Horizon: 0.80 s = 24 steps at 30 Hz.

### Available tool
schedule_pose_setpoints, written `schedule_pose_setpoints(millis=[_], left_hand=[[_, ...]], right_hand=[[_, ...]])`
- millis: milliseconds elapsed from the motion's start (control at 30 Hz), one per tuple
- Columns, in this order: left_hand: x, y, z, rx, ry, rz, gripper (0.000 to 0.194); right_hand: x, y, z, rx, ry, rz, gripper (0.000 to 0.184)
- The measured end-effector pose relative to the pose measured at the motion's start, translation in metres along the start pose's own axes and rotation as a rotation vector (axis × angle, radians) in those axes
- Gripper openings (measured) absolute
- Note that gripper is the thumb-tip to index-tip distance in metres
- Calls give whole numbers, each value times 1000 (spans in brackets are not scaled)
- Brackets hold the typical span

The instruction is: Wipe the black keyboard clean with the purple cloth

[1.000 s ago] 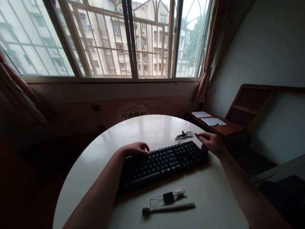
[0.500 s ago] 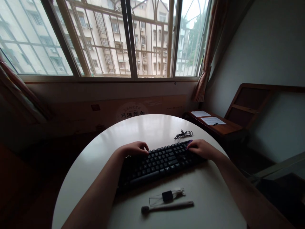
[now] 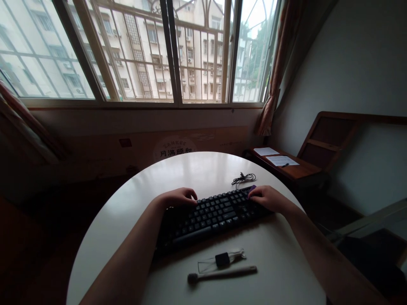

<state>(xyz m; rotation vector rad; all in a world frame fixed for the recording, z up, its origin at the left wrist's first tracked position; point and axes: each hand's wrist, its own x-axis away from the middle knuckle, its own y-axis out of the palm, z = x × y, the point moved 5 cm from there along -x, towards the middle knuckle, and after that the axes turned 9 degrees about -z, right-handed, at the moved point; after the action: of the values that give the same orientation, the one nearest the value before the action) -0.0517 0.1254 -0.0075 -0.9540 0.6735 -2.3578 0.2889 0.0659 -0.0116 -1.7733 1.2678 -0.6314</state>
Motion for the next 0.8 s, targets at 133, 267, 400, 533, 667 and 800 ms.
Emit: schedule_pose_setpoints(millis=[133,267,400,533,667,800], left_hand=[[0,-1,0,-7,-9,5,57],[-1,-1,-1,10,-5,4,59],[-1,-1,-2,21,-13,11,59],[1,0,0,-7,-19,9,56],[3,0,1,-10,-20,13,54],[3,0,2,-7,-18,10,55]], right_hand=[[0,-1,-3,18,11,50,24],[1,-2,-5,5,-6,31,19],[4,-16,5,6,42,147,21],[8,-29,22,9,122,273,27],[6,-23,20,7,96,193,23],[3,-13,10,12,49,89,22]])
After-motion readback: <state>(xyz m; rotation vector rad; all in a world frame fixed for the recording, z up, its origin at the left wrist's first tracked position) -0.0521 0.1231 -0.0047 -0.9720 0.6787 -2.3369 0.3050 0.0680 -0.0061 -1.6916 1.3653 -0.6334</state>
